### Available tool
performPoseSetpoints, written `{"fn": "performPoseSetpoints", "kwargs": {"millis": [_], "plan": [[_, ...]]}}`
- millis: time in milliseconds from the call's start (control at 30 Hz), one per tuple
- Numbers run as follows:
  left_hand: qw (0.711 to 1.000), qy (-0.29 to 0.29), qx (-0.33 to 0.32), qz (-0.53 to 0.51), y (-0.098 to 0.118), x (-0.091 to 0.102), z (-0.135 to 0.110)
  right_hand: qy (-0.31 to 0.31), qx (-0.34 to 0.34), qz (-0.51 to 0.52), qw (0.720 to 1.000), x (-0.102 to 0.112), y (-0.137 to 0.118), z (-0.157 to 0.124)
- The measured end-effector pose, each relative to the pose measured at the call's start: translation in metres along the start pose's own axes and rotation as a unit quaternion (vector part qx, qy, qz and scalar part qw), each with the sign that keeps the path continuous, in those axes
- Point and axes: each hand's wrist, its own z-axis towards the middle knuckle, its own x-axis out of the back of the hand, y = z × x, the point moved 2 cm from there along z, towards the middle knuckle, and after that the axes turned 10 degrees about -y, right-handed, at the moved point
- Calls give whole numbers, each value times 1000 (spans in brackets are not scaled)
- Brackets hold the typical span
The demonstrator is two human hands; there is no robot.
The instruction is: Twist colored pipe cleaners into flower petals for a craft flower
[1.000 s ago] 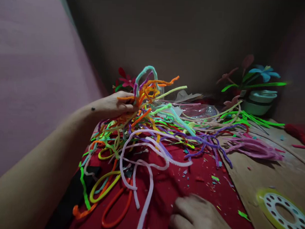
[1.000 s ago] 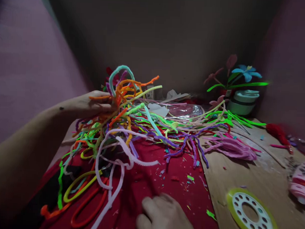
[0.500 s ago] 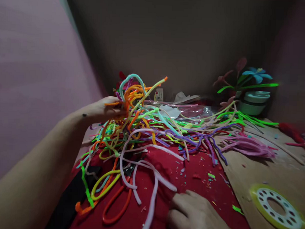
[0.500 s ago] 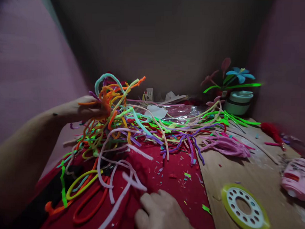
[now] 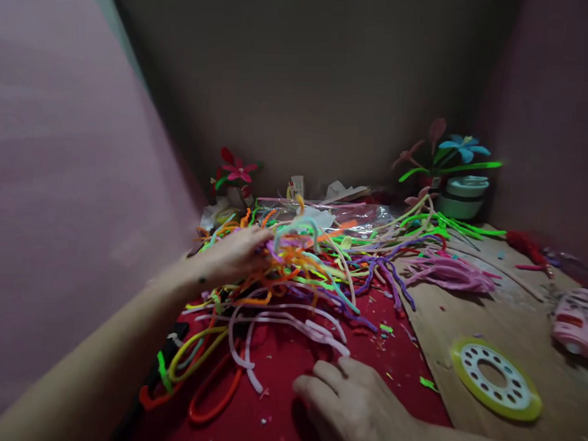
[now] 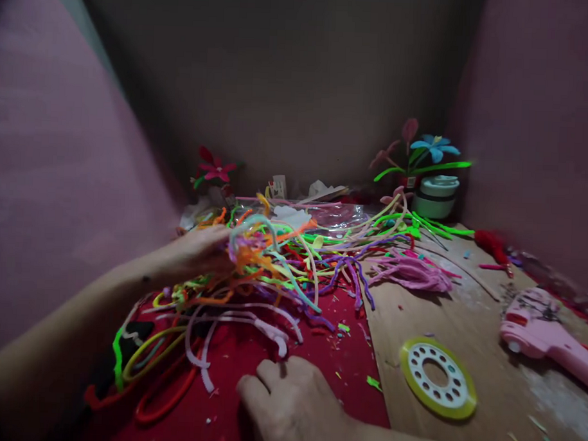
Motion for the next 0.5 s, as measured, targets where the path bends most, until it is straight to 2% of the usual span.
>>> {"fn": "performPoseSetpoints", "kwargs": {"millis": [100, 167, 267, 400, 500], "plan": [[994, -47, -77, 58, 30, -31, -7, -13, -8, 0, 1000, 1, 0, 1], [989, -75, -64, 109, 44, -48, -13, -12, -11, -1, 1000, 1, 0, 1], [981, -81, -30, 172, 59, -66, -22, 3, -7, -8, 1000, 0, -1, 1], [973, -44, 13, 224, 71, -84, -27, 25, 2, -14, 1000, -3, -3, -1], [966, -23, 28, 257, 77, -91, -29, 21, 1, -19, 1000, -3, -3, -2]]}}
